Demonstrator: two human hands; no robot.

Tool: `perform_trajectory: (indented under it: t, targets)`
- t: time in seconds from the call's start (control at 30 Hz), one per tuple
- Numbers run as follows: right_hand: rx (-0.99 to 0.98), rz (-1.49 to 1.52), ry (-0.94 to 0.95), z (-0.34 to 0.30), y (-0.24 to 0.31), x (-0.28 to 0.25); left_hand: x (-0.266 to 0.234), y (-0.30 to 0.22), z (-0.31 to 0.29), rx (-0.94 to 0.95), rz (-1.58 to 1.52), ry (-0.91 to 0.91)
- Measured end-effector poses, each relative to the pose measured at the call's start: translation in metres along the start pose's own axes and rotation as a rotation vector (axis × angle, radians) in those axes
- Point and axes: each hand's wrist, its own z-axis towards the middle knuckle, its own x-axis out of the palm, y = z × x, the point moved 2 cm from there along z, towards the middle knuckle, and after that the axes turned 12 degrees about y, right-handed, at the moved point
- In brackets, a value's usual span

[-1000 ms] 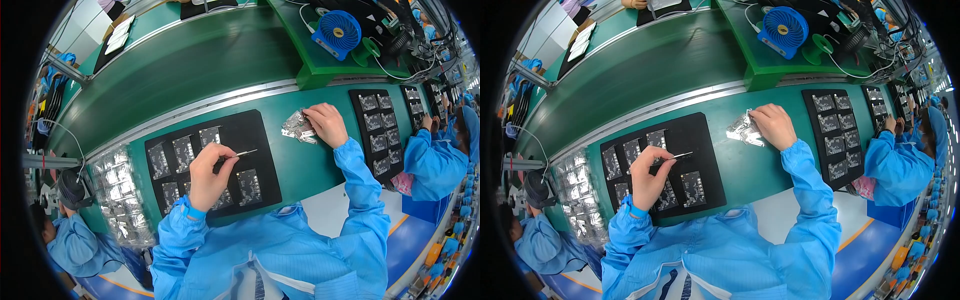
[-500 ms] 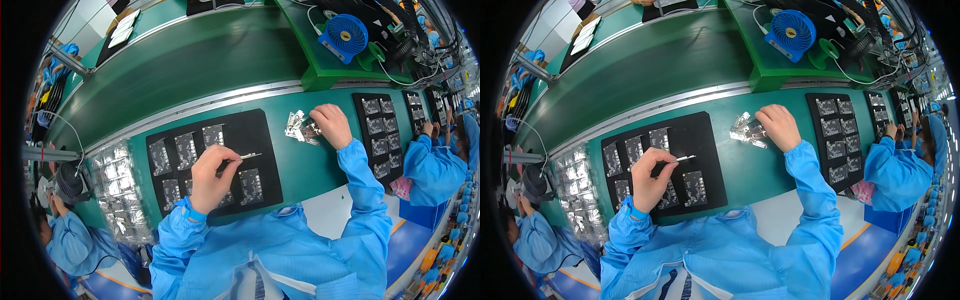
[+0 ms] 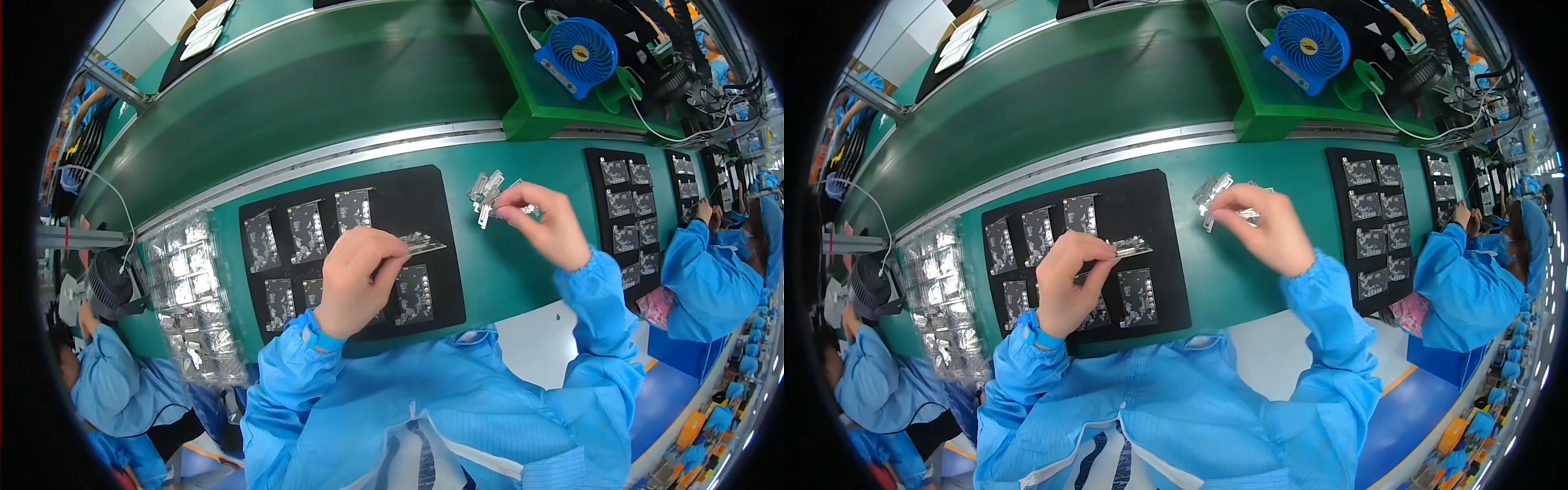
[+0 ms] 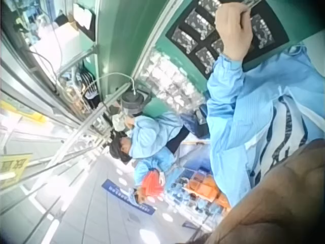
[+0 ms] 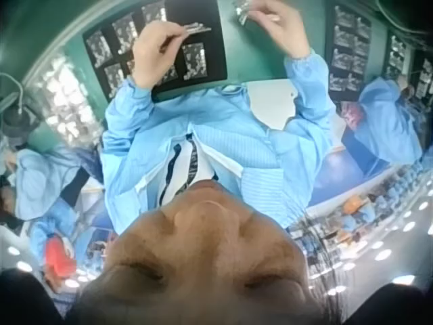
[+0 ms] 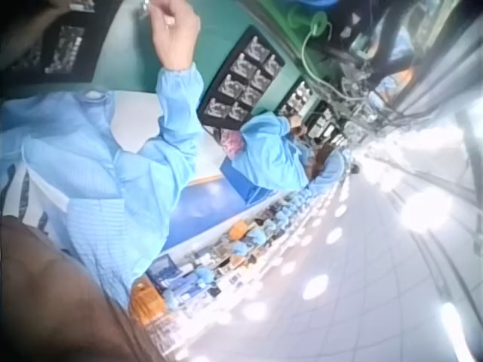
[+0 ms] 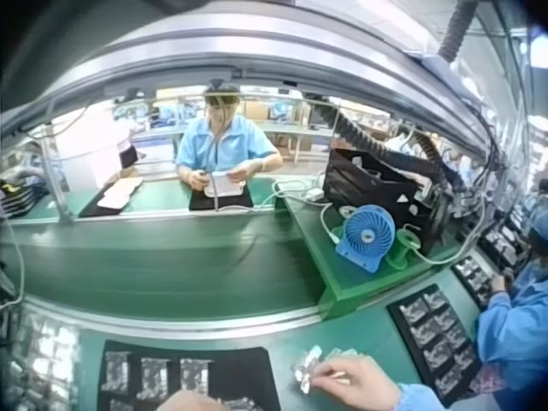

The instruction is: The person sorts small silver electronic components by hand, placing them into a compartmentalized tray on an assembly line.

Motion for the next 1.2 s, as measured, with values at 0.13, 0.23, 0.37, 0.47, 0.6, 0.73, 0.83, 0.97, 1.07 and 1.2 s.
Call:
perform_trajectory:
  t: [0.13, 0.23, 0.37, 0.47, 0.6, 0.73, 0.83, 0.97, 1.07, 1.2]
  targets:
    - [-0.045, 0.340, 0.039, 0.007, 0.032, 0.044, 0.001, -0.002, 0.001, 0.128, 0.095, 0.005]
    - [-0.081, 0.384, 0.040, 0.010, 0.042, 0.056, -0.001, -0.005, 0.000, 0.232, 0.163, 0.034]
    - [-0.171, 0.269, 0.105, 0.010, 0.050, 0.059, -0.002, -0.005, -0.003, 0.249, 0.204, 0.035]
    - [-0.160, 0.242, 0.145, 0.010, 0.050, 0.060, -0.002, -0.005, -0.003, 0.255, 0.214, 0.036]
    - [-0.180, 0.254, 0.119, 0.013, 0.047, 0.064, -0.002, -0.004, -0.003, 0.271, 0.236, 0.041]
    - [-0.181, 0.282, 0.087, 0.014, 0.045, 0.067, -0.002, -0.004, -0.001, 0.268, 0.238, 0.059]
    - [-0.187, 0.267, 0.101, 0.014, 0.045, 0.065, -0.001, -0.003, -0.001, 0.269, 0.237, 0.059]
    - [-0.174, 0.276, 0.130, 0.015, 0.039, 0.064, 0.001, -0.003, 0.001, 0.259, 0.242, 0.041]
    - [-0.197, 0.255, 0.146, 0.019, 0.041, 0.062, 0.002, -0.002, 0.000, 0.123, 0.135, 0.031]
    - [-0.290, -0.117, 0.096, 0.036, 0.045, 0.053, 0.003, 0.011, 0.004, -0.343, -0.236, 0.034]
